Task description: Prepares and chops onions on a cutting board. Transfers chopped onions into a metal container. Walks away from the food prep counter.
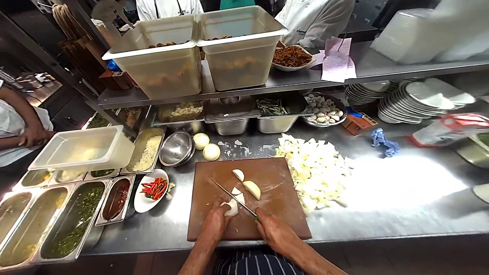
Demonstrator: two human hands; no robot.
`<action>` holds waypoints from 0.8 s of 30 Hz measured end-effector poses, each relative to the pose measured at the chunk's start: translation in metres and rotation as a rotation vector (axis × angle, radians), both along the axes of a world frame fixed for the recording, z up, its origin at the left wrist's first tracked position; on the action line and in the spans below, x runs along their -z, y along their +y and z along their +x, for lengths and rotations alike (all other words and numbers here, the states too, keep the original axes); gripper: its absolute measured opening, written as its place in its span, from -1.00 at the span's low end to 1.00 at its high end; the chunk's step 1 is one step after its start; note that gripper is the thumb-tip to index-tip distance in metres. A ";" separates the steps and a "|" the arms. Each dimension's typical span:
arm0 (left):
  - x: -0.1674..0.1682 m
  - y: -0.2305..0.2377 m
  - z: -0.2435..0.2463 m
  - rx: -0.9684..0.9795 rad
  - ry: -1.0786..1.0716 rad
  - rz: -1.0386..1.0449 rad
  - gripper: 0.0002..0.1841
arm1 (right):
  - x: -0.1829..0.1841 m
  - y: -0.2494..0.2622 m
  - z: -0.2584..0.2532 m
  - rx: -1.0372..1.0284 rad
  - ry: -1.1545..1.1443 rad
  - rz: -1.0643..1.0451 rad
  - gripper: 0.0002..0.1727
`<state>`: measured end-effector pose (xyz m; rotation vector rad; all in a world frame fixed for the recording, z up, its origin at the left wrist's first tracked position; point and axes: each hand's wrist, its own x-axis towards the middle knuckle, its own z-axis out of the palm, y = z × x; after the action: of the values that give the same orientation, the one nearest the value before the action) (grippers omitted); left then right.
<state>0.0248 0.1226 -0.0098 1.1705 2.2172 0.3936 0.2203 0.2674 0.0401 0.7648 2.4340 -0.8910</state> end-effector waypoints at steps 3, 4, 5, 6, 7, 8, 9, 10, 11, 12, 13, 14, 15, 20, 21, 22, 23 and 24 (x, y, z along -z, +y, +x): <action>0.004 0.002 -0.005 -0.010 0.009 0.018 -0.67 | -0.043 -0.008 -0.009 -0.058 -0.154 0.012 -0.60; 0.006 0.003 -0.006 -0.015 0.010 0.030 -0.66 | -0.048 -0.010 -0.011 -0.061 -0.190 0.023 -0.60; 0.009 0.003 -0.005 -0.021 0.013 0.048 -0.67 | -0.044 -0.010 -0.013 -0.060 -0.208 0.030 -0.60; 0.011 0.002 -0.004 -0.030 0.020 0.067 -0.67 | -0.032 -0.009 -0.015 -0.055 -0.200 0.036 -0.61; 0.013 -0.001 -0.001 -0.035 0.028 0.075 -0.67 | -0.013 -0.010 -0.015 -0.045 -0.162 0.039 -0.62; 0.014 -0.004 0.001 -0.034 0.039 0.075 -0.67 | 0.006 -0.010 -0.013 -0.036 -0.104 0.043 -0.62; 0.012 -0.007 0.003 -0.031 0.049 0.067 -0.64 | 0.019 -0.006 -0.013 -0.036 -0.051 0.039 -0.61; 0.009 -0.010 0.006 -0.030 0.047 0.047 -0.60 | 0.026 -0.002 -0.012 -0.041 -0.011 0.021 -0.60; 0.003 -0.014 0.010 -0.028 0.035 0.009 -0.56 | 0.028 0.001 -0.010 -0.041 0.017 0.003 -0.59; -0.001 -0.015 0.013 -0.022 0.024 -0.033 -0.54 | 0.025 0.003 -0.008 -0.039 0.032 0.000 -0.59; -0.004 -0.012 0.016 -0.021 0.018 -0.070 -0.52 | 0.018 0.004 -0.007 -0.040 0.038 0.012 -0.60; -0.006 -0.007 0.018 -0.029 0.025 -0.099 -0.49 | 0.007 0.004 -0.007 -0.042 0.028 0.023 -0.61; -0.008 -0.001 0.021 -0.038 0.038 -0.132 -0.45 | -0.006 0.000 -0.008 -0.047 -0.003 0.030 -0.61; -0.015 0.021 0.029 -0.091 0.074 -0.201 -0.37 | -0.032 -0.010 -0.018 -0.052 -0.204 0.043 -0.61; -0.012 0.018 0.030 -0.103 0.085 -0.195 -0.37 | -0.015 -0.012 -0.017 -0.043 -0.172 0.049 -0.61; -0.008 0.014 0.032 -0.118 0.103 -0.178 -0.37 | 0.004 -0.014 -0.016 -0.035 -0.125 0.056 -0.61; -0.002 0.009 0.033 -0.136 0.120 -0.142 -0.41 | 0.017 -0.013 -0.014 -0.025 -0.077 0.058 -0.61; 0.004 0.003 0.033 -0.158 0.122 -0.085 -0.47 | 0.025 -0.010 -0.014 -0.026 -0.039 0.050 -0.61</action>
<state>0.0579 0.1259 -0.0134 1.0021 2.4167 0.2944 0.2063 0.2575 0.0155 0.7593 2.4341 -0.8007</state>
